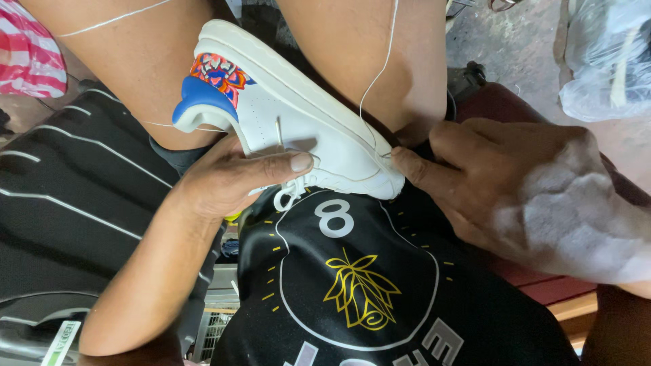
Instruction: The person sits on the floor and sews a white sneaker using a needle and white thread. They repeatedly push the needle through the shoe's upper and pull the thread tight to secure the stitching.
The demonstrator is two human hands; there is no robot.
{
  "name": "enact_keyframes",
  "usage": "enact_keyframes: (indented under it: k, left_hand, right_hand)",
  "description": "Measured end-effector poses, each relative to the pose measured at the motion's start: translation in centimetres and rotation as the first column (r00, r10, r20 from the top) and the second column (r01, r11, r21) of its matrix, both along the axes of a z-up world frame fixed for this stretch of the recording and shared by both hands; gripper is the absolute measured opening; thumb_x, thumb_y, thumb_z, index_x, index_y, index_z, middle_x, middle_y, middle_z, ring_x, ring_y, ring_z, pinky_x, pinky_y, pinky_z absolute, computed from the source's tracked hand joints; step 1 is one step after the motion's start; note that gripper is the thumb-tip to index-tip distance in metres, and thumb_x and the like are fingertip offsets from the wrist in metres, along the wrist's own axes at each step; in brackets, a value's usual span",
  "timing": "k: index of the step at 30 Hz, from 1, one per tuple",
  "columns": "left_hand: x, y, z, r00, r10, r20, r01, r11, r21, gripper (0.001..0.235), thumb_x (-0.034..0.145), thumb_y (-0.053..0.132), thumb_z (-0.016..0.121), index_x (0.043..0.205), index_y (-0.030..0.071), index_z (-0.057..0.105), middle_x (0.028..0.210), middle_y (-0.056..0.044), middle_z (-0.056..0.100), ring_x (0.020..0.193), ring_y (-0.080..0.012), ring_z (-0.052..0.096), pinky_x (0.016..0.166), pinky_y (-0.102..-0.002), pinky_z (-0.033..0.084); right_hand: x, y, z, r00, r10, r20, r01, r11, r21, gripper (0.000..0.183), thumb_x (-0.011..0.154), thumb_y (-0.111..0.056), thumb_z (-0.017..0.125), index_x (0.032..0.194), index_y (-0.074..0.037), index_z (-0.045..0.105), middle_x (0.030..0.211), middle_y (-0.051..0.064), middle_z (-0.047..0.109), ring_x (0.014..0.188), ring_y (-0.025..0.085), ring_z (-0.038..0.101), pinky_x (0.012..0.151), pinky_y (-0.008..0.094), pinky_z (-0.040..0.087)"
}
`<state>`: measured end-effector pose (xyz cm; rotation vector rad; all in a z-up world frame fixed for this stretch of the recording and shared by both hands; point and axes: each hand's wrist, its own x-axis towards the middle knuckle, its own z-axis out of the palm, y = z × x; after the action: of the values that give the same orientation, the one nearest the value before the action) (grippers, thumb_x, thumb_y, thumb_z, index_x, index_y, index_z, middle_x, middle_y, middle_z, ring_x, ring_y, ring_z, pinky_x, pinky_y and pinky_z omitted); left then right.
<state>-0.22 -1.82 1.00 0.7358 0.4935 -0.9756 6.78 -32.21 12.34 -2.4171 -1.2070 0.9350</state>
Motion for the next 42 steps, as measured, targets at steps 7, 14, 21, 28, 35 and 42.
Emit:
enact_keyframes:
  k: [7,14,21,28,35,42]
  left_hand:
    - [0.9,-0.4,1.1,1.000,0.014,-0.007,-0.015,1.000,-0.014,0.050,0.087,0.005,0.077,0.134,-0.006,0.061,0.121,-0.012,0.072,0.113,-0.0182,0.068,0.100,-0.033,0.054]
    - [0.9,-0.3,0.4,0.998,-0.011,0.056,0.012,1.000,-0.011,0.044,0.088,0.006,0.077,0.128,-0.006,0.064,0.108,-0.006,0.071,0.095,-0.0101,0.064,0.080,-0.025,0.051]
    - [1.3,-0.4,0.7,0.994,-0.030,0.104,0.029,1.000,0.010,0.040,0.093,0.009,0.077,0.128,-0.005,0.065,0.104,-0.004,0.068,0.092,-0.0096,0.061,0.078,-0.026,0.049]
    - [2.8,0.1,4.6,0.892,-0.227,0.391,0.092,0.938,0.335,0.035,0.104,0.020,0.063,0.131,-0.001,0.063,0.105,-0.001,0.066,0.096,-0.0072,0.059,0.086,-0.024,0.051]
    - [-1.1,3.9,4.2,0.945,-0.014,0.327,-0.154,0.863,0.482,0.019,0.111,0.017,0.055,0.107,0.001,0.064,0.101,-0.007,0.075,0.094,-0.0148,0.074,0.083,-0.028,0.060]
    - [-2.3,7.3,2.5,0.830,-0.222,0.511,-0.406,0.388,0.828,0.014,0.117,0.011,0.062,0.108,0.000,0.062,0.108,-0.016,0.071,0.097,-0.0212,0.070,0.085,-0.030,0.054]
  right_hand:
    - [0.0,1.0,-0.5,0.987,0.057,0.152,-0.067,0.996,0.059,0.043,0.080,-0.021,0.075,0.121,-0.008,0.072,0.087,0.001,0.061,0.072,0.014,0.064,0.056,0.028,0.053]
    - [0.0,2.3,-1.2,0.971,0.040,0.237,-0.062,0.995,0.084,0.027,0.084,-0.016,0.072,0.108,-0.003,0.072,0.088,0.006,0.065,0.069,0.016,0.064,0.053,0.027,0.051]
    - [0.0,3.1,-2.3,0.983,-0.044,0.180,0.020,0.991,0.136,0.012,0.085,-0.010,0.072,0.084,-0.006,0.061,0.084,0.008,0.063,0.073,0.020,0.068,0.059,0.033,0.056]
    - [1.0,1.9,-1.6,0.987,-0.049,0.153,0.036,0.996,0.087,0.015,0.089,-0.015,0.074,0.083,-0.009,0.062,0.078,0.004,0.064,0.069,0.016,0.066,0.047,0.031,0.046]
    - [1.8,4.8,2.4,0.947,-0.062,0.314,0.045,0.997,0.062,0.054,0.077,-0.034,0.082,0.119,-0.003,0.068,0.109,0.011,0.064,0.092,0.025,0.069,0.073,0.034,0.058]
    - [-0.6,11.6,-1.2,0.947,0.031,0.320,-0.110,0.967,0.231,0.056,0.079,-0.014,0.072,0.134,-0.005,0.067,0.119,0.006,0.062,0.098,0.022,0.068,0.072,0.028,0.058]
